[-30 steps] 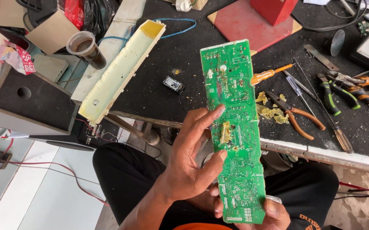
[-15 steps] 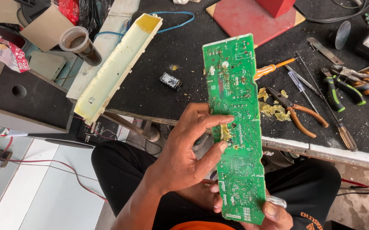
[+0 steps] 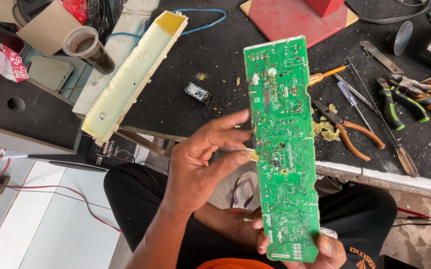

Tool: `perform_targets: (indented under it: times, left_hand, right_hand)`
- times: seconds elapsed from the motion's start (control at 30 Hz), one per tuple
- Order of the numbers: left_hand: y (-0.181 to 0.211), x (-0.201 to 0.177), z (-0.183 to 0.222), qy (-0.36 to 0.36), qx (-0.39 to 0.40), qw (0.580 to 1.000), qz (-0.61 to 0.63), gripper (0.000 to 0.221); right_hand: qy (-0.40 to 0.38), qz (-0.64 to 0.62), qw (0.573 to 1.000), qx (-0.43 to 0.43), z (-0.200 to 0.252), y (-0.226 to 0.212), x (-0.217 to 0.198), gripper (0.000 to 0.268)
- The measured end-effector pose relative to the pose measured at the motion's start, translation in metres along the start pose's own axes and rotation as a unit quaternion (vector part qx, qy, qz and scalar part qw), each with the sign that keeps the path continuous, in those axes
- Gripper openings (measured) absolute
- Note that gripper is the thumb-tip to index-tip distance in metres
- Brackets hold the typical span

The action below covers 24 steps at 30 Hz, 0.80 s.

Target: A person is repairing a circuit board by scraping off old adhesive residue using a screwdriver at a low workbench.

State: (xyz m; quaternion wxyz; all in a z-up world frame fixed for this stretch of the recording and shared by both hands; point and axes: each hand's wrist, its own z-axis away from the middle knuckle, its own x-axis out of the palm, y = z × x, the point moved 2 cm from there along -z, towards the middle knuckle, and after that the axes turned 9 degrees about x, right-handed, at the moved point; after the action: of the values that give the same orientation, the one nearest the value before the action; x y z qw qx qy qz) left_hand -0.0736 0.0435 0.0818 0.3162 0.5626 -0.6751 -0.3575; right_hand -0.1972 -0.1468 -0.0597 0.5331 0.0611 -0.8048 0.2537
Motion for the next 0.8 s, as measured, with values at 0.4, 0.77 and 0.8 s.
perform_targets:
  times: [0.4,0.77,0.8]
  left_hand:
    - [-0.064,-0.001,-0.015,0.11,-0.041,0.993,-0.026,0.017]
    - [-0.137,0.02,-0.026,-0.055,0.052,0.97,-0.23,0.035]
    - [-0.131,0.02,-0.027,-0.06,0.076,0.966,-0.239,0.032]
  right_hand:
    - [0.03,-0.009,0.999,0.014,-0.031,-0.026,-0.02,0.083]
    - [0.032,0.03,0.999,0.006,-0.038,-0.03,-0.017,0.083]
    - [0.027,0.034,0.999,0.001,-0.039,-0.031,-0.018,0.083]
